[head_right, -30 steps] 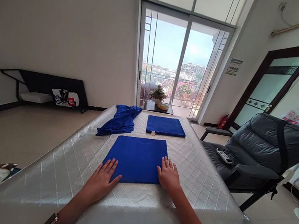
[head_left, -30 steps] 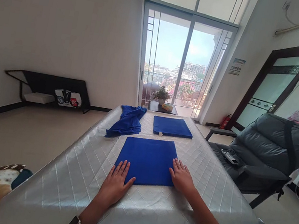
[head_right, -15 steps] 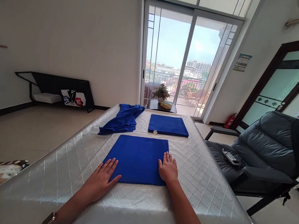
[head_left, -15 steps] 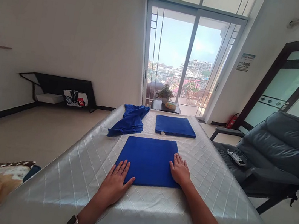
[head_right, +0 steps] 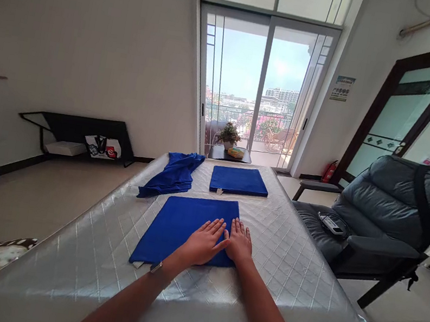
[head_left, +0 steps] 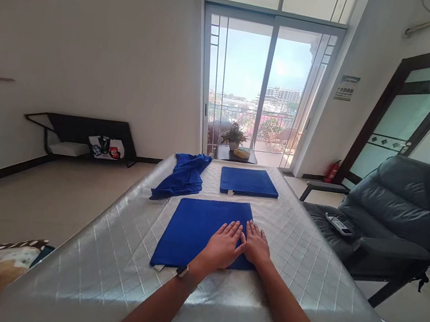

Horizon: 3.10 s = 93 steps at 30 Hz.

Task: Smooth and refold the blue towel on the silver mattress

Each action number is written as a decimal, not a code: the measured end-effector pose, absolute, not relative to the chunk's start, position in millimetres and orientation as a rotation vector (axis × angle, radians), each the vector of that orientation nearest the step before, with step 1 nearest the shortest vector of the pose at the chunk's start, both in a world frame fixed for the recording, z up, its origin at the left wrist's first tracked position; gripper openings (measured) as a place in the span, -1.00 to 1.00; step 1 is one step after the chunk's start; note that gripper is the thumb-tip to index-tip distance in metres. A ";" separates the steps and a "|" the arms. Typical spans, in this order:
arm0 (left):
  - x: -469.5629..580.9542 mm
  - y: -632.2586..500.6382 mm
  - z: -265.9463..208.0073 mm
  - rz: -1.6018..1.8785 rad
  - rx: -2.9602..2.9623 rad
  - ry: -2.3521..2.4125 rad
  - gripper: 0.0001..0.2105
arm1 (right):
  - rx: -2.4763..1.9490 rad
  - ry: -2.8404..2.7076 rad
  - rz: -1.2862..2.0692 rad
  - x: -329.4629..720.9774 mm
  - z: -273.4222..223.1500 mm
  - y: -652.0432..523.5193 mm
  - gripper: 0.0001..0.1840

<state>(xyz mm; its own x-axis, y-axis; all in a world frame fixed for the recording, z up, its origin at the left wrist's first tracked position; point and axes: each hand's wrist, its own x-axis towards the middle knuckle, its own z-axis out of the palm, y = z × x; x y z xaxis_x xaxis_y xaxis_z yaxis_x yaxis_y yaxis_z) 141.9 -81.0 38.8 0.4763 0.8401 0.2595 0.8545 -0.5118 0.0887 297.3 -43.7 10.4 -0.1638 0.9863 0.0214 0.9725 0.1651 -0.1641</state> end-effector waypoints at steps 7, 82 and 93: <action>157.3 -37.4 9.7 -0.401 -2.627 -1.758 -0.29 | -1.946 -2.267 0.189 296.8 10.2 -44.8 -0.32; 170.2 5.7 13.1 -0.421 -2.698 -1.645 -0.33 | -1.944 -2.296 0.241 290.9 8.6 21.8 -0.31; 91.9 12.4 0.0 -0.277 -2.498 -1.950 -0.26 | -1.987 -2.188 0.312 285.0 12.9 24.3 -0.25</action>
